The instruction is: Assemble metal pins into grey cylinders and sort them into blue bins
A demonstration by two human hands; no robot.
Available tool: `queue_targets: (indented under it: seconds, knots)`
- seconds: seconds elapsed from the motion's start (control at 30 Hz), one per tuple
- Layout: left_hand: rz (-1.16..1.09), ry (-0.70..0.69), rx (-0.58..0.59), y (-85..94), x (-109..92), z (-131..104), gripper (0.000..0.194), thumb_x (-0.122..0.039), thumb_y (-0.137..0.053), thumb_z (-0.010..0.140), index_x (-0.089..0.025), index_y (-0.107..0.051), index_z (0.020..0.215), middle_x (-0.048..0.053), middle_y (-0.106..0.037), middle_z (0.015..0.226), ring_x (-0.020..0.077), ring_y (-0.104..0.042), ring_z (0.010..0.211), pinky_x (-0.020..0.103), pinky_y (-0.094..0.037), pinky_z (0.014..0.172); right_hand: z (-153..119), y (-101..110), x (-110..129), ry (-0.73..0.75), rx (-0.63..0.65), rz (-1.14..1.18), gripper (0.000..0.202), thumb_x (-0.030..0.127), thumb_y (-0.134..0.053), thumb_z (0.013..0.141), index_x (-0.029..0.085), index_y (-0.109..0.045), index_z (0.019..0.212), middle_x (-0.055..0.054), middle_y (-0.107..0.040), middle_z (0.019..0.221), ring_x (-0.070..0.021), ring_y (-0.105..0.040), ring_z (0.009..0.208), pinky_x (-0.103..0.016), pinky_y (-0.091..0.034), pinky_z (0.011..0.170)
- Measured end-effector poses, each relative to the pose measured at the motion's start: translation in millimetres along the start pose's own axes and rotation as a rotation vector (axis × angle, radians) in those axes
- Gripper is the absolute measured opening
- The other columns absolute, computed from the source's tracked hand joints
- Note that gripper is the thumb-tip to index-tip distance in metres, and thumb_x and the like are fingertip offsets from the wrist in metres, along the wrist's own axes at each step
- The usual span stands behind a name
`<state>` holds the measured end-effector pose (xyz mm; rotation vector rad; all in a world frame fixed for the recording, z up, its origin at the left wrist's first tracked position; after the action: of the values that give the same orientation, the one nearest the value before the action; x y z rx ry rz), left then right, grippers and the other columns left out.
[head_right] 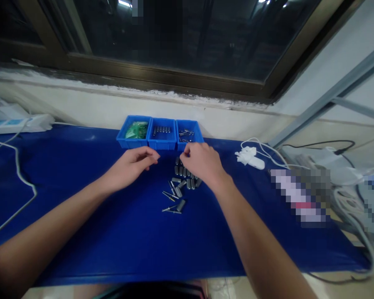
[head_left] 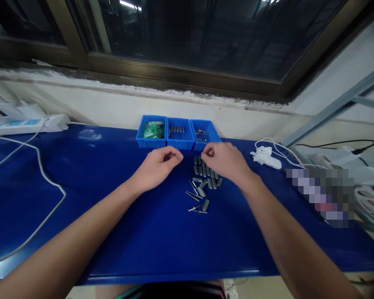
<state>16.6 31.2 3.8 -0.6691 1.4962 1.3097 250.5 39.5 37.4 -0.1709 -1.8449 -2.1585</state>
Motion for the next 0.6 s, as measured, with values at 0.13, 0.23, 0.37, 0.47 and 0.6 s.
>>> queue_targets:
  seconds: [0.13,0.23,0.37,0.47,0.6]
  knots:
    - [0.047,-0.045,-0.008,-0.9,0,2,0.028,-0.047,-0.065,0.095,-0.021,-0.076,0.097,0.005,-0.078,0.097,0.0191,-0.067,0.082,0.034,-0.051,0.077,-10,-25,-12,-0.099,-0.043,0.011,0.026,0.037,-0.064,0.091,0.027,-0.082,0.107,-0.008,-0.083,0.107,-0.0331,-0.076,0.098,-0.048,-0.058,0.083]
    - [0.054,-0.083,-0.026,0.0,-2,2,0.027,-0.046,-0.066,0.093,-0.021,-0.076,0.094,0.005,-0.078,0.095,0.0198,-0.067,0.083,0.034,-0.051,0.077,-4,-32,-14,-0.123,-0.037,0.007,0.029,0.034,-0.063,0.092,0.027,-0.083,0.111,-0.009,-0.083,0.111,-0.0353,-0.076,0.107,-0.051,-0.058,0.092]
    - [0.071,-0.107,-0.061,0.7,-4,4,0.026,-0.044,-0.067,0.093,-0.02,-0.076,0.093,0.006,-0.078,0.095,0.0187,-0.065,0.079,0.034,-0.051,0.076,4,-35,-19,-0.17,-0.037,0.065,0.026,0.037,-0.067,0.088,0.029,-0.086,0.104,-0.009,-0.083,0.105,-0.0369,-0.075,0.107,-0.054,-0.058,0.095]
    - [0.081,-0.116,-0.055,1.0,-4,4,0.025,-0.043,-0.067,0.093,-0.02,-0.076,0.094,0.006,-0.077,0.095,0.0185,-0.065,0.079,0.035,-0.051,0.077,7,-37,-27,-0.265,-0.045,0.155,0.023,0.041,-0.071,0.085,0.029,-0.086,0.095,-0.01,-0.083,0.102,-0.0356,-0.075,0.106,-0.055,-0.058,0.097]
    - [0.089,-0.141,-0.062,2.5,-4,5,0.023,-0.041,-0.068,0.094,-0.019,-0.076,0.094,0.006,-0.077,0.093,0.0184,-0.065,0.078,0.035,-0.051,0.076,10,-36,-34,-0.334,-0.067,0.191,0.022,0.042,-0.076,0.08,0.028,-0.087,0.092,-0.01,-0.082,0.101,-0.0375,-0.073,0.11,-0.057,-0.057,0.098]
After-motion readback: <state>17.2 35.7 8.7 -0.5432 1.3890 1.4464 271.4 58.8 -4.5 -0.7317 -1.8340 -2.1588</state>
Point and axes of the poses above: each hand's wrist, its own z-axis towards the middle knuckle, its own y-axis out of the back of the hand, x = y × z, the point moved 2 cm from there along z, towards the middle knuckle
